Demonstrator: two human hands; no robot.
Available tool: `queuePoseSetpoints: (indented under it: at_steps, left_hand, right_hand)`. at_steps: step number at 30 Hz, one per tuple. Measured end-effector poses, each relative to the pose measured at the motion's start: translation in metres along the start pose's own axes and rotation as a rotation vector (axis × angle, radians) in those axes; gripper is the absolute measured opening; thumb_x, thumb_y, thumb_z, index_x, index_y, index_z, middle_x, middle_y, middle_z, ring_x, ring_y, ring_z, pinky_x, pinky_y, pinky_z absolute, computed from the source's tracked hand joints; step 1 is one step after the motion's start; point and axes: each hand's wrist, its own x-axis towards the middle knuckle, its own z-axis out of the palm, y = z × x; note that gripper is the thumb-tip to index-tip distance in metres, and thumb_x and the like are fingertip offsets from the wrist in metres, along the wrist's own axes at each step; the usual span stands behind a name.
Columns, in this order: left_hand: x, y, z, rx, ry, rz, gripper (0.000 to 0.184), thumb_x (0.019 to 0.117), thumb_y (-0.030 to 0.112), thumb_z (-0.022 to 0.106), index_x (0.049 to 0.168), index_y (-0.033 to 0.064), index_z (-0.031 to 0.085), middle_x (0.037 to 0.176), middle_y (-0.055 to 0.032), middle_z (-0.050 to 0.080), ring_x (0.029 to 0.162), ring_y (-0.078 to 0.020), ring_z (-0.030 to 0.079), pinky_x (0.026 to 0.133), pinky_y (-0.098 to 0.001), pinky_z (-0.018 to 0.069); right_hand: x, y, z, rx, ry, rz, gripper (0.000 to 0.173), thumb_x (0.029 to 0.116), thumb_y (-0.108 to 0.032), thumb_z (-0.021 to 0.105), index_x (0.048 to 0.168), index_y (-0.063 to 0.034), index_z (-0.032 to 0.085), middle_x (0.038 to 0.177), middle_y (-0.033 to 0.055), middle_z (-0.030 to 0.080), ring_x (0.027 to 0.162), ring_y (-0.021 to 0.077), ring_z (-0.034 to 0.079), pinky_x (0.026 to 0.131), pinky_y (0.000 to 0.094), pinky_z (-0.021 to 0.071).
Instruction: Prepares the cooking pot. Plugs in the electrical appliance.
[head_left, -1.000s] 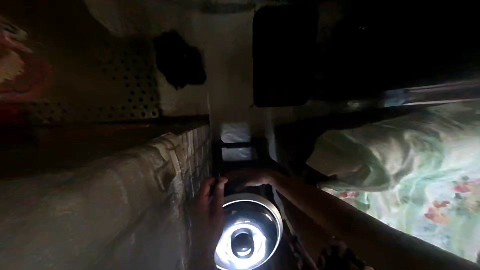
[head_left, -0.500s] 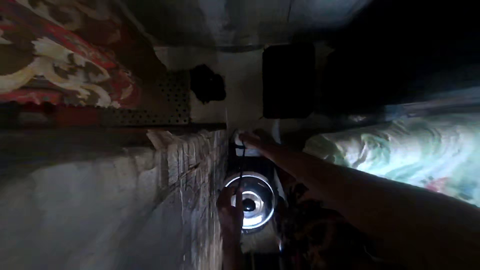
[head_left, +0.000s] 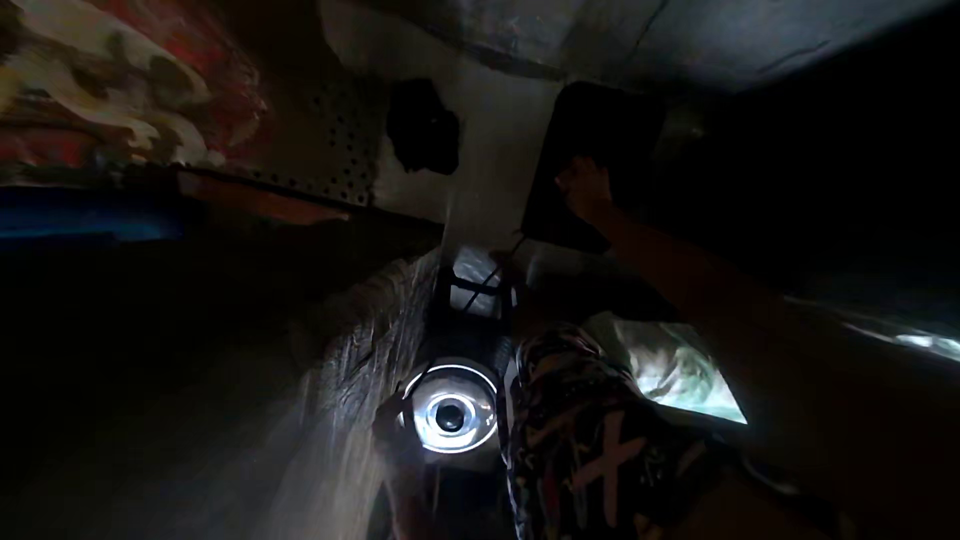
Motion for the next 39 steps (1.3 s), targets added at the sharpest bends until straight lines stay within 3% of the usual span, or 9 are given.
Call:
queuePoseSetpoints:
  at_steps: [5,8,16,19,24,29,32,37,39]
  left_hand:
    - [-0.004,-0.006,-0.016,0.064,0.064,-0.029,0.025,0.0974,0.009,0.06,0.109,-0.0121,0.068,0.124,-0.0313,0.063,0.119,-0.046,0.059,0.105,-0.0578,0.0427]
    - [0.001,0.017,-0.006,0.104,0.104,-0.13,0.049,0.0955,0.017,0.068,0.138,-0.0055,0.056,0.152,-0.0342,0.04,0.138,-0.0556,0.039,0.11,-0.0702,0.0306]
    - [0.016,0.15,0.051,-0.038,-0.134,0.234,0.095,0.0846,0.027,0.083,0.156,-0.0071,0.029,0.153,-0.0303,0.043,0.14,-0.0515,0.041,0.117,-0.0668,0.0248]
    - [0.008,0.171,0.054,0.008,-0.257,0.313,0.073,0.0994,0.024,0.066,0.156,-0.0029,0.03,0.118,-0.0266,0.068,0.107,-0.0433,0.067,0.099,-0.0616,0.0493]
    - [-0.014,0.208,0.035,0.055,-0.098,0.477,0.031,0.106,0.022,0.054,0.126,0.0017,0.066,0.091,-0.0255,0.072,0.083,-0.0455,0.071,0.078,-0.0644,0.0538]
    - [0.005,0.228,0.023,-0.004,0.061,0.415,0.033,0.1063,0.017,0.051,0.123,-0.0068,0.065,0.096,-0.028,0.071,0.087,-0.0447,0.07,0.083,-0.063,0.0528]
    - [0.049,0.237,0.021,0.077,0.148,0.312,0.037,0.1075,0.02,0.049,0.128,-0.0077,0.064,0.107,-0.0314,0.07,0.097,-0.0486,0.069,0.089,-0.0644,0.0508]
    - [0.115,0.359,0.058,0.361,0.083,0.467,0.077,0.0889,0.033,0.078,0.153,0.0073,0.045,0.145,-0.0372,0.046,0.132,-0.0618,0.043,0.103,-0.0813,0.0281]
    - [0.143,0.41,0.092,0.296,-0.014,0.614,0.079,0.0928,0.028,0.074,0.158,0.0067,0.035,0.141,-0.0303,0.055,0.125,-0.0548,0.055,0.102,-0.08,0.0316]
  right_hand:
    - [0.015,0.039,-0.049,-0.022,-0.111,0.039,0.031,0.1015,-0.017,0.062,0.131,-0.0088,0.069,0.143,0.0254,0.056,0.137,0.0493,0.045,0.108,0.073,0.034]
    - [0.0,0.019,-0.071,0.099,-0.195,0.018,0.038,0.11,-0.029,0.047,0.135,-0.0059,0.065,0.135,0.0259,0.062,0.13,0.0465,0.056,0.107,0.0656,0.0423]
    - [-0.146,-0.134,-0.114,-0.031,-0.507,-0.539,0.037,0.105,-0.025,0.057,0.123,0.0062,0.066,0.121,0.0299,0.066,0.118,0.0487,0.061,0.104,0.0685,0.0411]
    - [-0.192,-0.153,-0.134,-0.052,-0.454,-0.709,0.034,0.1035,-0.023,0.06,0.119,0.0066,0.067,0.113,0.0295,0.068,0.113,0.049,0.062,0.105,0.0716,0.0349]
    - [-0.23,-0.12,-0.201,-0.024,-0.489,-0.643,0.033,0.1047,-0.021,0.058,0.12,0.0069,0.066,0.111,0.0292,0.067,0.107,0.0459,0.064,0.093,0.0648,0.0464]
    - [-0.168,-0.06,-0.271,-0.131,-0.49,-0.456,0.038,0.1058,-0.025,0.058,0.127,0.006,0.064,0.123,0.0289,0.065,0.116,0.0435,0.062,0.1,0.0614,0.0454]
    - [-0.101,-0.027,-0.299,0.001,-0.53,-0.352,0.038,0.1084,-0.027,0.053,0.131,0.0024,0.06,0.113,0.0202,0.065,0.094,0.0274,0.062,0.086,0.045,0.0507]
    - [-0.037,-0.037,-0.33,0.071,-0.592,-0.546,0.045,0.1077,-0.033,0.054,0.134,0.0035,0.061,0.125,0.0283,0.064,0.112,0.0422,0.063,0.096,0.0611,0.0468]
    - [-0.013,-0.04,-0.328,0.231,-0.646,-0.62,0.038,0.1091,-0.023,0.05,0.132,0.0065,0.059,0.116,0.0278,0.065,0.099,0.0355,0.063,0.088,0.054,0.049]
